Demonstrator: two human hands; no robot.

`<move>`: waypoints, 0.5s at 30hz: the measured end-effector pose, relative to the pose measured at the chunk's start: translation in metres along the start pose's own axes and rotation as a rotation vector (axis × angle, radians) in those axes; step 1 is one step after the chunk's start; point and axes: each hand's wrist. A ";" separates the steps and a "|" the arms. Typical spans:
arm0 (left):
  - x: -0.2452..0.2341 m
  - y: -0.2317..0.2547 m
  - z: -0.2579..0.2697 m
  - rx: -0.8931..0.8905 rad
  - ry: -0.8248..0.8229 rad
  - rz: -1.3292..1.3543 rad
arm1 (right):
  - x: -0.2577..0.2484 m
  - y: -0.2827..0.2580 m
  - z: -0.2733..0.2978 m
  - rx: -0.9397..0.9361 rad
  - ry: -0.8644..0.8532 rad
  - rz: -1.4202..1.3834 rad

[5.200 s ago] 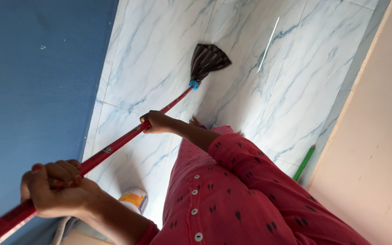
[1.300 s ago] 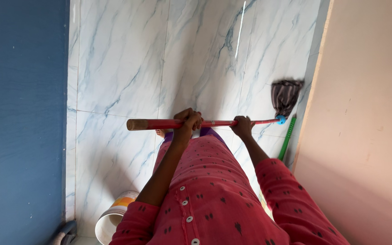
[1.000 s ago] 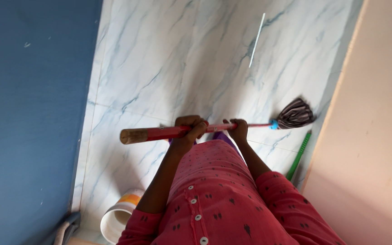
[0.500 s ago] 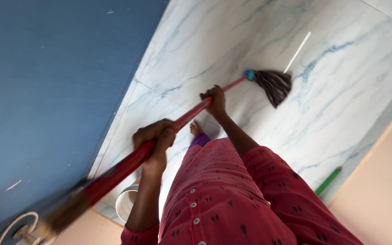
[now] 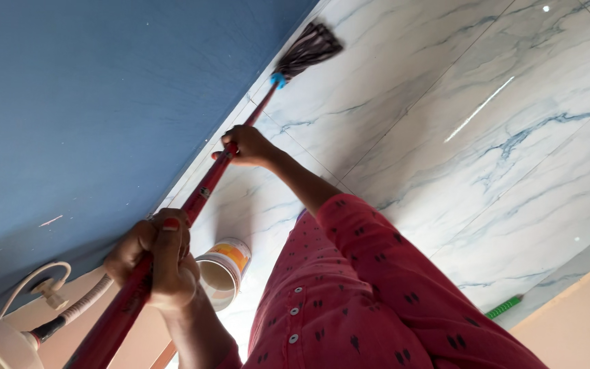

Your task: The person is using a mop by hand to clean a tiled floor, moving the mop head back and forth while walking backward.

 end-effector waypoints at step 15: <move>0.033 -0.036 0.003 -0.198 -0.032 0.468 | 0.002 0.096 0.121 0.236 0.239 0.016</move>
Point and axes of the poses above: each hand's wrist, its own z-axis away from the middle knuckle, its own x-axis out of the palm, y = z × x, and after that the axes turned 6 degrees about x, right-handed
